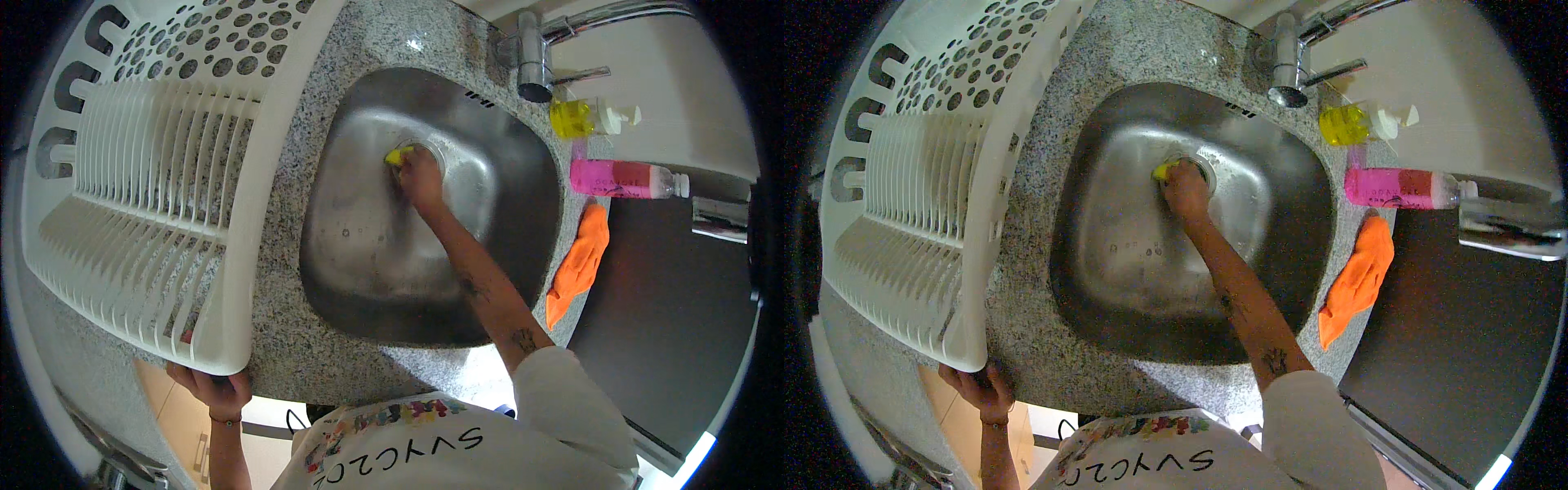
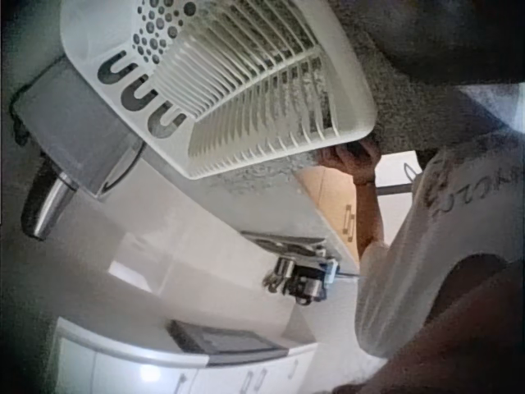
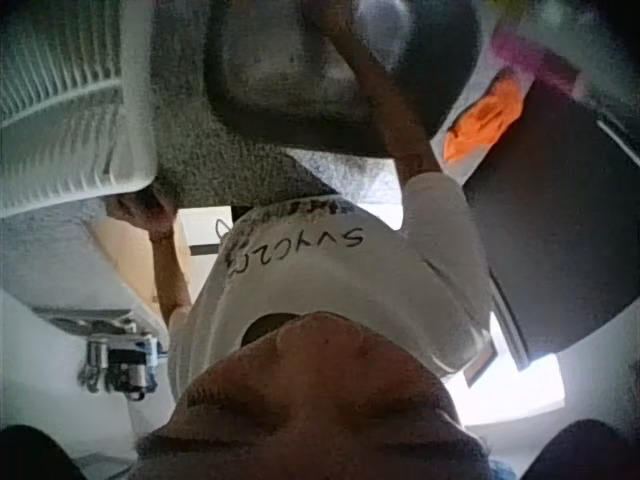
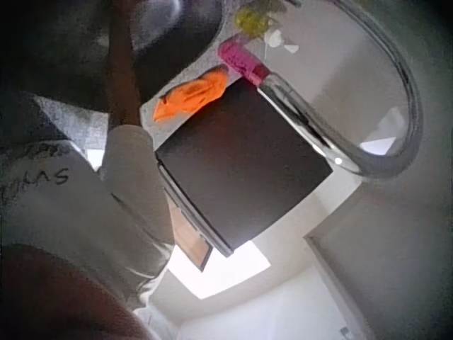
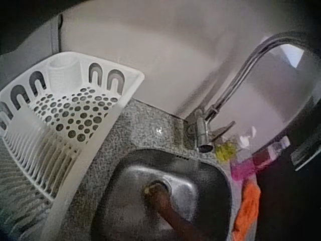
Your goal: The person wipes a white plastic dish rack with an orange cloth, cleaning the interior and exterior surfaces. They then place the rack on the counter and scrub the stainless steel sink with a yellow sponge and soap.
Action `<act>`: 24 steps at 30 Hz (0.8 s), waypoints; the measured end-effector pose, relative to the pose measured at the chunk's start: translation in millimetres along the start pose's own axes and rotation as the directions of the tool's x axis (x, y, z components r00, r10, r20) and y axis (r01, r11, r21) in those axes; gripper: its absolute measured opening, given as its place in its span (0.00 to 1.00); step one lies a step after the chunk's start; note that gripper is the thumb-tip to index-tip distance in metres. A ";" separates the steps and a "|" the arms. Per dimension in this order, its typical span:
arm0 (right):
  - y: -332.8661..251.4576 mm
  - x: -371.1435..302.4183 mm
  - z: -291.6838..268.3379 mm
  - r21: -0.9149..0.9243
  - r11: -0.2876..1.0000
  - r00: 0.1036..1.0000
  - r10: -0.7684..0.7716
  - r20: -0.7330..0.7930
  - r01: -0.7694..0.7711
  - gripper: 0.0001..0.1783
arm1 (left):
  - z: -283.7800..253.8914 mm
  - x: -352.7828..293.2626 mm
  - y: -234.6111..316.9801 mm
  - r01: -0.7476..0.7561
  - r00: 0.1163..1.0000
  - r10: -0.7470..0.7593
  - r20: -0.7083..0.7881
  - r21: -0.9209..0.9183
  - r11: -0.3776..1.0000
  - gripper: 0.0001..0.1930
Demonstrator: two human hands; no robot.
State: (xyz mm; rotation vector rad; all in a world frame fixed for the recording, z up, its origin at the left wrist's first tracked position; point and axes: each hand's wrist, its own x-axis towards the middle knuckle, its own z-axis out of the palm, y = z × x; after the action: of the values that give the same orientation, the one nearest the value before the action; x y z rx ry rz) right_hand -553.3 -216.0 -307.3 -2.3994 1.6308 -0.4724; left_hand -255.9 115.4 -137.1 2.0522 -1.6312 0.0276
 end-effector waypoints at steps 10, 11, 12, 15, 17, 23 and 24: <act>85.5 -7.8 -37.7 -0.131 0.991 0.990 0.038 0.140 -0.019 0.11 | -6.1 5.2 3.7 -0.033 0.999 0.033 0.010 -0.001 0.999 0.22; 86.2 4.8 -28.0 -0.066 0.984 0.986 0.166 0.014 -0.165 0.12 | -6.1 2.0 3.2 -0.044 0.999 0.044 0.004 -0.005 0.999 0.22; 76.2 16.9 -25.3 0.018 0.955 0.950 0.295 -0.099 -0.295 0.12 | -5.1 -0.2 2.9 -0.052 0.999 0.052 -0.004 -0.008 0.999 0.22; 1.1 36.0 21.9 0.143 0.986 0.964 0.114 -0.242 -0.081 0.15 | -3.3 0.4 3.2 -0.065 0.997 0.063 -0.031 -0.048 0.997 0.21; -46.2 37.2 71.3 0.229 0.973 0.940 0.079 -0.331 -0.001 0.14 | -1.8 3.8 5.2 -0.081 0.997 0.081 -0.011 -0.077 0.994 0.22; -111.0 -16.9 53.4 0.437 0.827 0.934 -0.330 -0.133 0.354 0.09 | -6.4 -2.2 3.7 -0.036 0.999 0.036 0.024 0.002 0.999 0.24; -100.9 -5.4 60.9 0.485 0.835 0.964 -0.205 -0.167 0.261 0.10 | -5.5 0.1 5.1 -0.035 0.999 0.035 0.023 0.001 0.999 0.23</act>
State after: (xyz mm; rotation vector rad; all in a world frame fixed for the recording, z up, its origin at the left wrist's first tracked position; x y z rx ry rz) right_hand -445.3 -174.4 -330.4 -2.1929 1.0647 -0.9563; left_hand -258.9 116.8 -130.5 2.0321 -1.6818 0.0174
